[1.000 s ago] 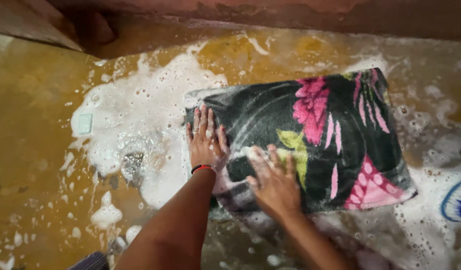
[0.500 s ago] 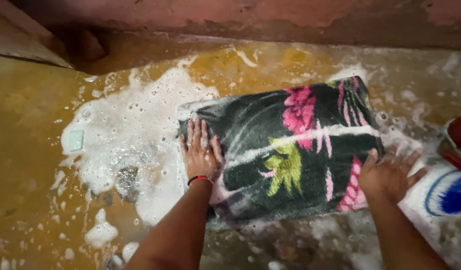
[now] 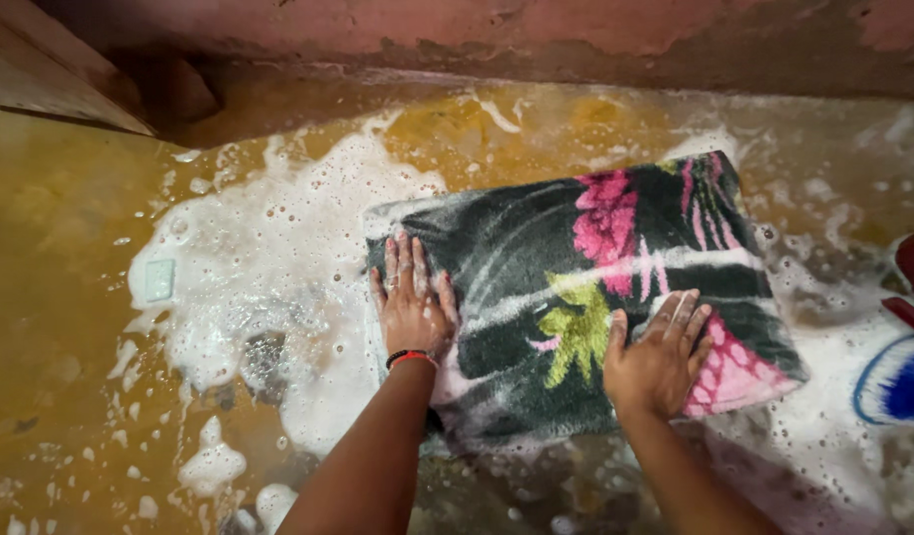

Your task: The person scrubs a dark floral rug on a wet tiled floor using a bar of soap and a brush. They apply soap to the rug, rub it with their hands, and then use a brush to scrub the surface thoroughly, creating suds.

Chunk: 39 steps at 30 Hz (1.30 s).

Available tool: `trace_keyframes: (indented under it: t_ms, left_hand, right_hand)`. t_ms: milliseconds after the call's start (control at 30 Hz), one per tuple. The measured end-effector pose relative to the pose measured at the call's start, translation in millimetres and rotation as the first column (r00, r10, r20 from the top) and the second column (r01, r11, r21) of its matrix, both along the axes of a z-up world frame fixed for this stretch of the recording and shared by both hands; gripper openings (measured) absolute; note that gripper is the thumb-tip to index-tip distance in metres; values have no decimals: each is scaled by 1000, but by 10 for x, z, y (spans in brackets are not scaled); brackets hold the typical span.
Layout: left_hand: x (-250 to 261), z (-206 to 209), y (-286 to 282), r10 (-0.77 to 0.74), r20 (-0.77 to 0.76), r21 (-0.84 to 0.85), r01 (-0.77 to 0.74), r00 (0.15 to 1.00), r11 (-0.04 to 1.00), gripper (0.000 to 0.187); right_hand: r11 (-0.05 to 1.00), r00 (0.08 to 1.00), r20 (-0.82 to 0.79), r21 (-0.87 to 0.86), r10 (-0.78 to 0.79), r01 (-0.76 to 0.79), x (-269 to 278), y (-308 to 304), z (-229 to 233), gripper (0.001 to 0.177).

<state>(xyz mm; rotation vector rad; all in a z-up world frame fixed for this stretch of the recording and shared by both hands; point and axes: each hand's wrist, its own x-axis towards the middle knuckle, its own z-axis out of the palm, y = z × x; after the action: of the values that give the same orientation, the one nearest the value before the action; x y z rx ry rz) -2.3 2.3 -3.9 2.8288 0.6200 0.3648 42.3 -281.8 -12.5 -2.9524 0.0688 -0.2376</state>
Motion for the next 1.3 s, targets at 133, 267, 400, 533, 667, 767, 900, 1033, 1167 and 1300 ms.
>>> trace_keyframes:
  t_ms: [133,267,400,533,667,767,900,1033,1167,1300]
  left_hand:
    - [23,-6,4,-21,-41,38,23,999,999,71]
    - [37,-38,-124,-57,132,14,56,990,998,65]
    - [28,-115,-914,-234,174,-253,273,957,928,62]
    - [-82,5,-1596,-657,-250,-1,679,711,734,77]
    - [-82,26,-1215,-723,-54,-148,711,689,688,66]
    - [51,60,-344,-631,-96,-88,625,770,776,66]
    - [387,219,893,-161,-315,-180,107,935,978,65]
    - [382,167,991,-23,-42,-80,20,999,997,66]
    - [101,135,354,-283,-144,-79,274,948,958,71]
    - [-568,163,-455,-723,-173,-406,620,669,671,80]
  right_hand:
    - [999,1000,1,31,-20,20,5,38,-9,84]
    - [1000,1000,15,1,0,0,1,38,23,83]
    - [1000,1000,-4,10,-24,24,-62,46,2,81]
    - [1000,1000,5,-1,-21,21,9,40,-29,81]
    - [1000,999,-22,7,-30,30,11,40,-21,81]
    - [999,999,-27,22,-34,34,5,42,-17,80]
    - [999,999,-21,19,-31,31,5,33,-42,80]
    - [999,999,-18,30,-34,34,6,36,-38,80]
    - [999,999,-10,24,-35,36,6,37,-29,80]
    - [999,999,-9,25,-37,37,-12,46,-41,80]
